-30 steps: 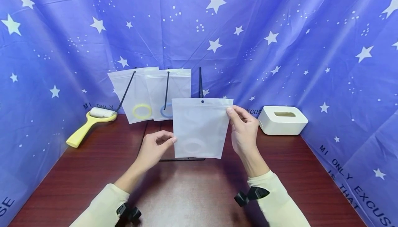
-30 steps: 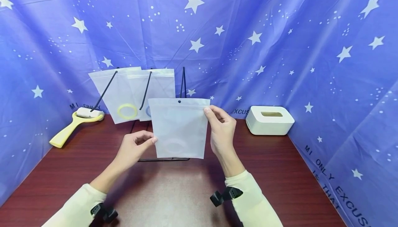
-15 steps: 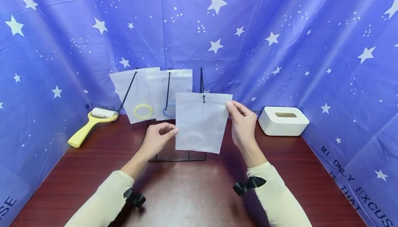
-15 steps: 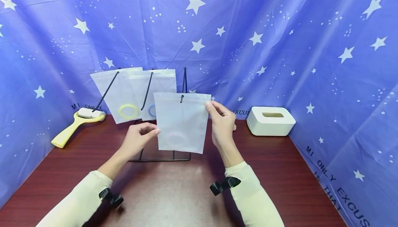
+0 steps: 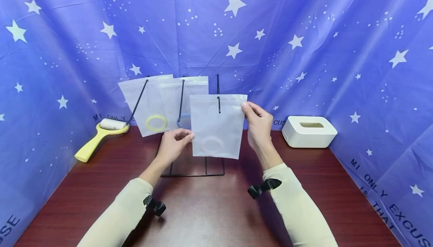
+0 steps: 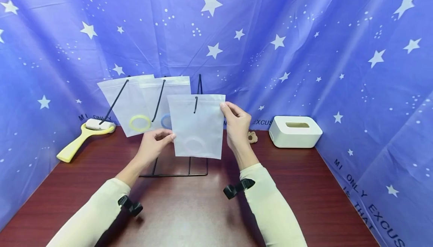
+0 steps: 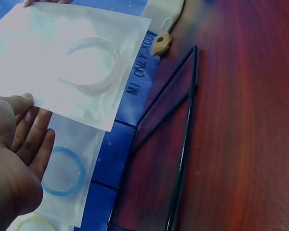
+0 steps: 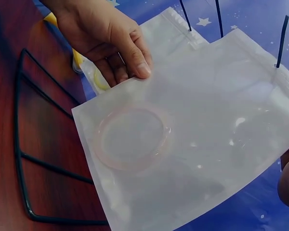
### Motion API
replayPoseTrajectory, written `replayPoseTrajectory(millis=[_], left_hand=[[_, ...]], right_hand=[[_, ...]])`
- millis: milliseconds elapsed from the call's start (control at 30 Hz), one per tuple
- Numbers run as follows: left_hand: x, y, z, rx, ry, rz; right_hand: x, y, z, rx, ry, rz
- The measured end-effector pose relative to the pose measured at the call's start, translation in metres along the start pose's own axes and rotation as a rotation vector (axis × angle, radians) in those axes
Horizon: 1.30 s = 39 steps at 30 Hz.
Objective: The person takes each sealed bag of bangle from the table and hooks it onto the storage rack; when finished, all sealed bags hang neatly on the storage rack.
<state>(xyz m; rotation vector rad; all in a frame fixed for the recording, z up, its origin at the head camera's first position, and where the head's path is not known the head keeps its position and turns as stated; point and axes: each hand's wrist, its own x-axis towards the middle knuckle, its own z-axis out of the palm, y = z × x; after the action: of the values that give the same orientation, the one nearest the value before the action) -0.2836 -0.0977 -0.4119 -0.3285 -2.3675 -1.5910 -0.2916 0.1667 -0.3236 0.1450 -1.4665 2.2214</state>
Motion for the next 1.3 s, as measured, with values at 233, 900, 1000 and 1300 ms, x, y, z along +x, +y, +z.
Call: replayPoseTrajectory(millis=[233, 900, 1000, 1300], left_hand=[[0.015, -0.002, 0.006, -0.032, 0.028, -0.023], [0.064, -0.005, 0.017, -0.048, 0.101, -0.106], [0.068, -0.005, 0.018, -0.06, 0.103, -0.112], [0.078, -0.009, 0.018, -0.058, 0.134, -0.101]], right_hand=[[0.017, 0.006, 0.004, -0.047, 0.031, 0.02], [0.062, 0.027, 0.02, -0.115, 0.124, 0.01], [0.066, 0.031, 0.021, -0.117, 0.14, 0.014], [0.073, 0.037, 0.025, -0.119, 0.145, -0.014]])
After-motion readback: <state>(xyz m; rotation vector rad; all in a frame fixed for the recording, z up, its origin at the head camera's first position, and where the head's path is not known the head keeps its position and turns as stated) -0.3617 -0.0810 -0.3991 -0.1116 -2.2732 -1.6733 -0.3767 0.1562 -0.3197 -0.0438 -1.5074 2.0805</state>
